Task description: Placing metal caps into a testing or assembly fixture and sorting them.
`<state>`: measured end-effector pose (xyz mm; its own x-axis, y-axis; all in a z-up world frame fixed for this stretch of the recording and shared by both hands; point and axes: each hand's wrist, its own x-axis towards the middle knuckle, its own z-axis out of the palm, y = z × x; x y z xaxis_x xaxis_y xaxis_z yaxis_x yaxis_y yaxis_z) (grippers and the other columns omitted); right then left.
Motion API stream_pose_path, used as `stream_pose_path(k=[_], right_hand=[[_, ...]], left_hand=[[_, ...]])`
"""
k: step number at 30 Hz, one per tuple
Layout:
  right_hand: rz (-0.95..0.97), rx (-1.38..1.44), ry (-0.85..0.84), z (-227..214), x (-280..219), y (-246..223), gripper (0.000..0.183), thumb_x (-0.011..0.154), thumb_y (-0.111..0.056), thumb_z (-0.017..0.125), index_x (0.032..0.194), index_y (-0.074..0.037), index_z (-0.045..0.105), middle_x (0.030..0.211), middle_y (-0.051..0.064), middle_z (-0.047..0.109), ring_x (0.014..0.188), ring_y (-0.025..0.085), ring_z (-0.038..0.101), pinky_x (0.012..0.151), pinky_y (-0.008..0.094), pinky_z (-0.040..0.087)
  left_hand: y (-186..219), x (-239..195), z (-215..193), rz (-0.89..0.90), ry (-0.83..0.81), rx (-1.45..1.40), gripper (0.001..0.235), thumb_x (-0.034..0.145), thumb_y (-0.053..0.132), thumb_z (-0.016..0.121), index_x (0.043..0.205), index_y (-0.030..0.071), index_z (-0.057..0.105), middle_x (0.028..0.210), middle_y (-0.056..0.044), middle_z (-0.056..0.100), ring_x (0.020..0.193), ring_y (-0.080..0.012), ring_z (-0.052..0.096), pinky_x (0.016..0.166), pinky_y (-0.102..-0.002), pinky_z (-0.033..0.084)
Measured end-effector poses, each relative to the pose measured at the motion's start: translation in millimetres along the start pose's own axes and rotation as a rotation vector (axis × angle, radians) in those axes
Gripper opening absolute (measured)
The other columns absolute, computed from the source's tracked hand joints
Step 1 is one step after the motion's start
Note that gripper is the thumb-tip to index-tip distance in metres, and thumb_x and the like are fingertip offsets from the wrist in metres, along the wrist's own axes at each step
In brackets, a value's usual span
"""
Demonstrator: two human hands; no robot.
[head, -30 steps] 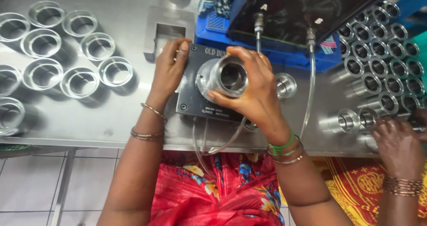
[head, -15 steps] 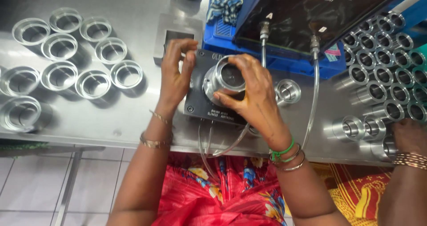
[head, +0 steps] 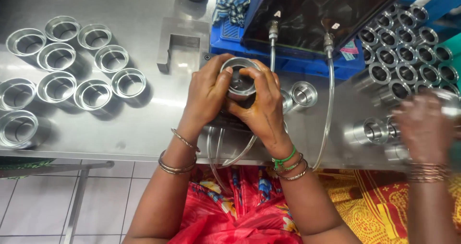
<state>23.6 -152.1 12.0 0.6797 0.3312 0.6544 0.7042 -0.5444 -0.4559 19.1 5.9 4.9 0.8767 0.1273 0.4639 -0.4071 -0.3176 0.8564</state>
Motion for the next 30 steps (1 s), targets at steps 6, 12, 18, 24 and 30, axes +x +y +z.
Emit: stream_pose_path(k=[6,12,18,24,30], right_hand=[[-0.019,0.026,-0.004,0.9,-3.3,5.5,0.062,0.075,-0.024,0.092,0.124,-0.008,0.056,0.14,0.017,0.059,0.132,0.039,0.057,0.111,0.048,0.046],[-0.038,0.001,-0.006,3.3,-5.0,9.5,0.069,0.084,-0.039,0.09,0.129,-0.006,0.05,0.139,0.018,0.056,0.132,0.04,0.054,0.114,0.05,0.043],[-0.05,-0.013,-0.017,4.7,-7.5,12.5,0.07,0.088,-0.044,0.085,0.133,-0.004,0.049,0.135,0.014,0.057,0.135,0.039,0.053,0.116,0.051,0.041],[-0.021,0.008,-0.027,3.4,-7.6,11.5,0.062,0.09,-0.047,0.083,0.124,-0.006,0.052,0.137,0.017,0.055,0.131,0.04,0.055,0.112,0.05,0.045],[-0.021,-0.034,-0.013,7.3,-11.4,17.5,0.061,0.088,-0.046,0.086,0.116,-0.004,0.051,0.138,0.02,0.053,0.131,0.042,0.054,0.112,0.051,0.045]], left_hand=[[-1.9,0.3,-2.2,0.135,0.003,0.008,0.032,0.107,0.024,0.05,0.123,0.0,0.063,0.11,-0.021,0.072,0.101,-0.0374,0.07,0.088,-0.043,0.052],[2.6,4.7,3.0,-0.189,-0.005,0.038,0.031,0.103,0.029,0.048,0.107,0.004,0.066,0.076,-0.018,0.069,0.066,-0.0319,0.072,0.062,-0.042,0.052],[7.5,2.3,4.3,-0.19,0.019,0.065,0.032,0.105,0.031,0.047,0.099,0.004,0.064,0.065,-0.016,0.065,0.058,-0.0301,0.07,0.056,-0.041,0.048],[3.4,-3.6,5.0,-0.086,0.061,0.088,0.035,0.109,0.034,0.048,0.103,0.004,0.066,0.067,-0.014,0.065,0.061,-0.0269,0.07,0.057,-0.039,0.049],[1.6,-4.0,4.7,-0.069,0.063,0.099,0.035,0.109,0.034,0.049,0.107,0.003,0.067,0.069,-0.013,0.065,0.061,-0.0256,0.068,0.058,-0.038,0.048]])
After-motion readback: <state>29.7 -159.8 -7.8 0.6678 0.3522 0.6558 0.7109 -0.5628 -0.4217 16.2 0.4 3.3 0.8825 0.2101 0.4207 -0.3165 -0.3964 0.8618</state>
